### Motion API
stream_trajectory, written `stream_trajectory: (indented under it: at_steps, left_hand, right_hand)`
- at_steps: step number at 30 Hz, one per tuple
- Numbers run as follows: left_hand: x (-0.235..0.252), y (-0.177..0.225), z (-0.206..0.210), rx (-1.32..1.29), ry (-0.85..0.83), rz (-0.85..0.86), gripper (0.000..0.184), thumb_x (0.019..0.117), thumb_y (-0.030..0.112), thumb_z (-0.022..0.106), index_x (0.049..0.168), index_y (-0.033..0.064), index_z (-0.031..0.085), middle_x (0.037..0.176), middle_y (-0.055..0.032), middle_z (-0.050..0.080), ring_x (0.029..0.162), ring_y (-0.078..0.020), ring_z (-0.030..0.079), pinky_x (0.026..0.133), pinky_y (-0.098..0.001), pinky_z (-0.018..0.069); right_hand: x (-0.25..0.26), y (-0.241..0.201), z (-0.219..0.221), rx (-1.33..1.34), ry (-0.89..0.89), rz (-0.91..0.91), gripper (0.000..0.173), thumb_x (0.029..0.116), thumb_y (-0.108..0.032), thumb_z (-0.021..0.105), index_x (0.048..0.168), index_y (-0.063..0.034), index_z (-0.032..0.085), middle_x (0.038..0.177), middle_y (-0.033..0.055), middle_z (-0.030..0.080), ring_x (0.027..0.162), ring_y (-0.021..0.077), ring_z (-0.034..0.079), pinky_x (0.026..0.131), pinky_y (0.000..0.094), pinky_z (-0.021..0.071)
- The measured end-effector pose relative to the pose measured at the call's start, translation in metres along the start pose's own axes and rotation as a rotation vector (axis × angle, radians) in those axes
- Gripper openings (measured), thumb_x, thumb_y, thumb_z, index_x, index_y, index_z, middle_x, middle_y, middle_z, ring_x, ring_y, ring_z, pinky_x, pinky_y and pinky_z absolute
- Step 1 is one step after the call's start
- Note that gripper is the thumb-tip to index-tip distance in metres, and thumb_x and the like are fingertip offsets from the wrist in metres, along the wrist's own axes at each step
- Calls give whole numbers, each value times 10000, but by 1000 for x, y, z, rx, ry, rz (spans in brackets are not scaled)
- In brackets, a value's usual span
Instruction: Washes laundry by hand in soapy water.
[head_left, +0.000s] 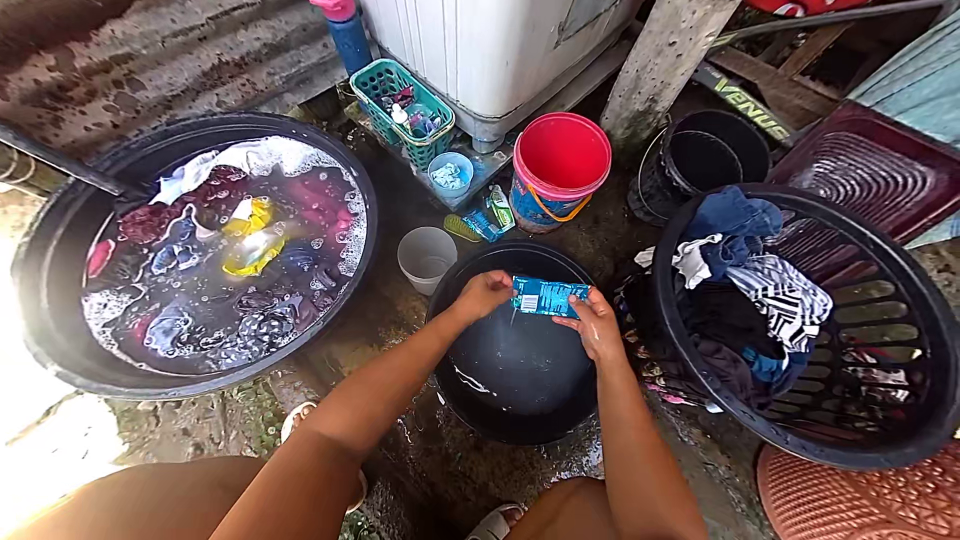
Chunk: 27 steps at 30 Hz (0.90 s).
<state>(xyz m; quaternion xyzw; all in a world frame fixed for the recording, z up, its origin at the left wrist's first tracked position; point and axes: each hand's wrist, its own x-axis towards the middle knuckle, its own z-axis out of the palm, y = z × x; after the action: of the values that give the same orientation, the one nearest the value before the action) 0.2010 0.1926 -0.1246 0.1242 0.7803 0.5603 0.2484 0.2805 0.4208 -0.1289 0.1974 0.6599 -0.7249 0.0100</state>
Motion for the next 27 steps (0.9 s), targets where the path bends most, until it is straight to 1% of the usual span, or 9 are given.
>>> stream_trajectory:
  at_steps: [2, 5, 8, 11, 17, 22, 24, 26, 27]
  left_hand:
    - [2, 8, -11, 32, 39, 117, 214, 989, 118, 641, 1114, -54, 665, 1053, -187, 697, 980, -244, 674, 916, -448, 543]
    - [1, 36, -43, 191, 79, 218, 217, 997, 129, 608, 1114, -47, 655, 1017, -187, 700, 948, -265, 688, 892, -472, 554]
    - [0, 69, -92, 477, 123, 187, 232, 996, 163, 595, 1136, -7, 666, 1027, -188, 714, 983, -326, 698, 900, -570, 537]
    - [3, 84, -137, 741, 194, 61, 251, 1005, 197, 577, 1162, 18, 658, 1046, -222, 711, 1033, -429, 678, 884, -677, 488]
    - [20, 45, -158, 897, 246, -158, 290, 987, 223, 582, 1208, 52, 661, 1104, -257, 697, 1082, -480, 658, 836, -700, 497]
    - [31, -6, -157, 862, 201, -279, 394, 982, 222, 621, 1350, 80, 637, 1283, -249, 654, 1207, -471, 607, 930, -690, 480]
    - [34, -13, -178, 852, 165, -275, 464, 968, 224, 668, 1406, 83, 604, 1395, -226, 596, 1300, -452, 546, 1007, -680, 446]
    - [34, -10, -224, 868, 134, -215, 451, 988, 249, 646, 1400, 72, 602, 1395, -230, 591, 1301, -450, 551, 1005, -679, 466]
    - [31, -8, -254, 890, 114, -187, 405, 989, 254, 630, 1346, 63, 633, 1348, -239, 620, 1274, -454, 572, 982, -692, 469]
  right_hand:
    - [5, 14, 4, 62, 3, 65, 320, 1083, -89, 476, 1394, -14, 486, 1243, 169, 611, 1021, 262, 691, 822, 452, 624]
    - [13, 36, 4, -19, -62, 122, 376, 1073, -109, 482, 1446, -68, 504, 1349, 151, 631, 1158, 271, 670, 908, 447, 590]
    - [14, 51, 2, -277, -68, 179, 401, 1056, -125, 533, 1453, -69, 519, 1378, 174, 607, 1196, 289, 638, 934, 471, 561]
    - [16, 58, 4, -441, -91, 230, 389, 1063, -146, 524, 1440, -53, 532, 1381, 180, 605, 1206, 284, 632, 948, 467, 550]
    - [7, 62, 5, -604, -130, 214, 384, 1071, -152, 503, 1438, -43, 536, 1383, 200, 601, 1227, 315, 626, 979, 509, 541]
    - [1, 47, 28, -616, -141, 158, 373, 1065, -123, 507, 1419, -8, 546, 1357, 229, 610, 1194, 342, 636, 951, 529, 540]
    - [0, 40, 43, -628, -183, 90, 372, 1063, -119, 491, 1410, 3, 549, 1336, 226, 622, 1171, 331, 646, 932, 511, 548]
    - [-1, 28, 60, -647, -232, 13, 386, 1053, -139, 490, 1405, 6, 557, 1329, 217, 633, 1177, 314, 650, 946, 494, 552]
    - [-2, 21, 70, -652, -255, -18, 396, 1045, -148, 492, 1401, 10, 557, 1331, 218, 632, 1181, 309, 650, 950, 484, 554]
